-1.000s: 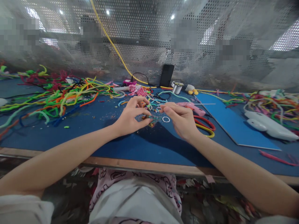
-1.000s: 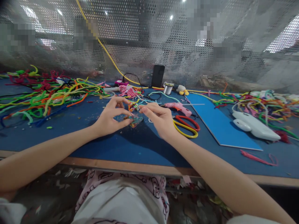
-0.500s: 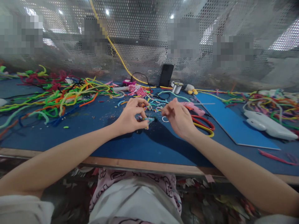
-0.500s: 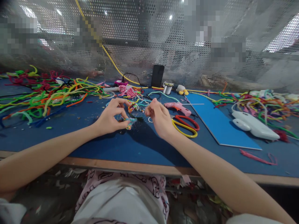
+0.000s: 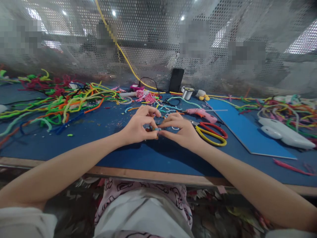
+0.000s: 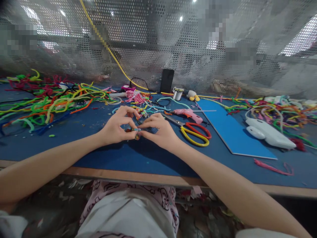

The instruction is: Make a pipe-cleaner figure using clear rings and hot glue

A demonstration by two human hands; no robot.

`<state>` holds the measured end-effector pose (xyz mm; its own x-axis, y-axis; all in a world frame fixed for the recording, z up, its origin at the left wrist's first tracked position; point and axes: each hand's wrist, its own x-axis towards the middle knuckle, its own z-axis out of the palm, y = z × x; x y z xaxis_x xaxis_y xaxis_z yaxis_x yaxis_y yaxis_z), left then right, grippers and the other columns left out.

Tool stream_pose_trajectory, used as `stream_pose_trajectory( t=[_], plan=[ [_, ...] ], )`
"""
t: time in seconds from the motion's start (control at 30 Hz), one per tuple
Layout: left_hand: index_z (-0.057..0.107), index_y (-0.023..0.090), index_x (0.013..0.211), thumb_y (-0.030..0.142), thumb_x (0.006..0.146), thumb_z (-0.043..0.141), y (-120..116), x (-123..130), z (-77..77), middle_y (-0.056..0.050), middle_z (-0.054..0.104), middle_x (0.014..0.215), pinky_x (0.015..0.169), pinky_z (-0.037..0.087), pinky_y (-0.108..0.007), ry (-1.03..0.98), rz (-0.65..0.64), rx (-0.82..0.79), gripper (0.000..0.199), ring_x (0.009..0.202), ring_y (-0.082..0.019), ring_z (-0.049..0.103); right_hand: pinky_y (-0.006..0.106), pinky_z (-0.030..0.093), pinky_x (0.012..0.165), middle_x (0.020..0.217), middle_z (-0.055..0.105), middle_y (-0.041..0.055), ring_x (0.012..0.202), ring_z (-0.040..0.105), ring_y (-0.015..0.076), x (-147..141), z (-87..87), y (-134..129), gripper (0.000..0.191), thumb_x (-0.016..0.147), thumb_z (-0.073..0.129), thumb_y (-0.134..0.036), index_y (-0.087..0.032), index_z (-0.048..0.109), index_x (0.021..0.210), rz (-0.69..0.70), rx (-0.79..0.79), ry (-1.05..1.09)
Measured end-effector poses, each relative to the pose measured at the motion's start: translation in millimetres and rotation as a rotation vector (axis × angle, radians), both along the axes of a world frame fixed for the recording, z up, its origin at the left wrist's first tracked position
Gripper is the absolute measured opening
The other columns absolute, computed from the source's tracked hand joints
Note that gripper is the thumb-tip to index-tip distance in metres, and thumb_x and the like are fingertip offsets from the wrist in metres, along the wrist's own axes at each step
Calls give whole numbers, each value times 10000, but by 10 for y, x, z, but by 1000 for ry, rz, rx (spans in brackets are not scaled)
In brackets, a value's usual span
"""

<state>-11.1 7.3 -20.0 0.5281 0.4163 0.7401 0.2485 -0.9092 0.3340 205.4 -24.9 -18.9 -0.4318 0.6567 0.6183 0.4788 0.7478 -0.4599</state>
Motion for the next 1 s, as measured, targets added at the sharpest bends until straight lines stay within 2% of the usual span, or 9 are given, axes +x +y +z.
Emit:
stream_pose_trajectory(
  t=[0.3, 0.47, 0.77, 0.87, 1.0],
  plan=[
    [687, 189, 694, 138, 737, 745, 12, 7, -30, -60, 641, 1076, 883, 494, -378, -28, 16, 8, 88, 945, -185, 559, 421, 494, 864, 833, 726, 25, 894, 602, 210, -4, -6, 5, 73, 841, 740, -227, -260, 777, 895, -5, 73, 12],
    [732, 206, 793, 222, 805, 746, 41, 13, -53, -63, 647, 1067, 901, 494, -395, -34, 52, 1, 24, 978, -196, 573, 410, 505, 821, 820, 709, 35, 854, 618, 205, 4, -4, 18, 69, 855, 722, -210, -252, 768, 886, -67, 137, 57],
    [750, 217, 881, 341, 766, 819, 57, 10, -51, -64, 647, 1053, 914, 487, -400, -27, 86, 14, 183, 992, -208, 578, 414, 506, 798, 818, 712, 44, 818, 618, 208, 0, 32, 6, 66, 868, 688, -190, -231, 738, 851, -115, 183, 32],
    [736, 209, 939, 319, 776, 804, 41, 10, -38, -75, 632, 1081, 952, 480, -417, -18, 75, 3, 208, 1043, -222, 581, 412, 507, 799, 822, 712, 50, 837, 622, 215, 15, 31, 12, 54, 860, 696, -187, -221, 733, 841, -130, 173, 47],
    [733, 205, 921, 273, 830, 731, 29, 15, -36, -78, 613, 1093, 966, 483, -419, -25, 56, -10, 114, 1071, -223, 577, 407, 507, 785, 818, 712, 47, 829, 621, 213, 17, 42, 11, 54, 857, 697, -186, -221, 733, 836, -126, 158, 41]
  ],
)
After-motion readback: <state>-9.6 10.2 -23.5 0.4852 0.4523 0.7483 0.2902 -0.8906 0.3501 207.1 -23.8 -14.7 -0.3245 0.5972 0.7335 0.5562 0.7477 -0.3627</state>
